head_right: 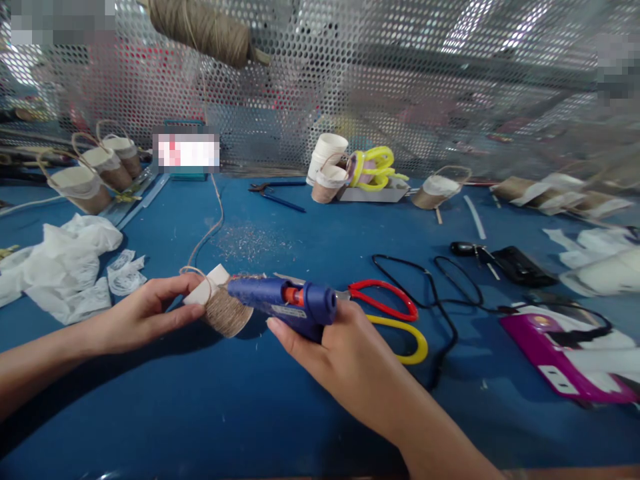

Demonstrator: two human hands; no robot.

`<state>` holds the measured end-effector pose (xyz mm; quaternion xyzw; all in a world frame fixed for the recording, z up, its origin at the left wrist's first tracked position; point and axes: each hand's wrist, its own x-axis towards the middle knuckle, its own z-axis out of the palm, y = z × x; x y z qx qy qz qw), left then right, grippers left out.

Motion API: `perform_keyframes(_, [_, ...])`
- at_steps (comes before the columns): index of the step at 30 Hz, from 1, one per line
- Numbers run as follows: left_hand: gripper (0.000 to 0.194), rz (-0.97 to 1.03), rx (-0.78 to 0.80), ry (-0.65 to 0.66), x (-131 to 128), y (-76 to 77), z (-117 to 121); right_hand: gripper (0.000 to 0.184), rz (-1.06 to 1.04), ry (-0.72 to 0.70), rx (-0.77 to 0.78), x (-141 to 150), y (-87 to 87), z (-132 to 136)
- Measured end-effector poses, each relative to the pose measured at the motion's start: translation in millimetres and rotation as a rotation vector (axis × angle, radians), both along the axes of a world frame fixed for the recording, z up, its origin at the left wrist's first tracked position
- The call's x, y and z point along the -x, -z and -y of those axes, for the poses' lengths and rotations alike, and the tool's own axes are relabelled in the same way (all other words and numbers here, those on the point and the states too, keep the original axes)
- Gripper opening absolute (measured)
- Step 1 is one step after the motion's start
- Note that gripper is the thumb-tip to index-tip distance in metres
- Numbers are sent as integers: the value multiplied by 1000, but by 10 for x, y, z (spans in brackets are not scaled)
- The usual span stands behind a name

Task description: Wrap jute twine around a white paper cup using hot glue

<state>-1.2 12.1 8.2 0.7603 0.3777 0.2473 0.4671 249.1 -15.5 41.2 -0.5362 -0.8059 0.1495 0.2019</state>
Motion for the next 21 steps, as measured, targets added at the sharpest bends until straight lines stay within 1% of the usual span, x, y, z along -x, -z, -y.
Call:
perform_keyframes(3, [18,4,-1,10,4,2,0,36,-23,-26,70,28,-57,-31])
perform_keyframes(7, [18,-14,-12,12,4,-5,-2,40,-47,-7,97,39,-75,-68])
perform_keyframes(11, [17,-16,-22,11,-1,-11,-6,45,-60,-21,116,22,-53,-79])
perform_keyframes(16, [16,-13,-32,19,4,-6,-2,45,-80,-33,122,30,-59,-72])
perform_keyframes(21, [15,-24,-46,13,7,-24,12,43,-63,-12,112,42,-82,-57])
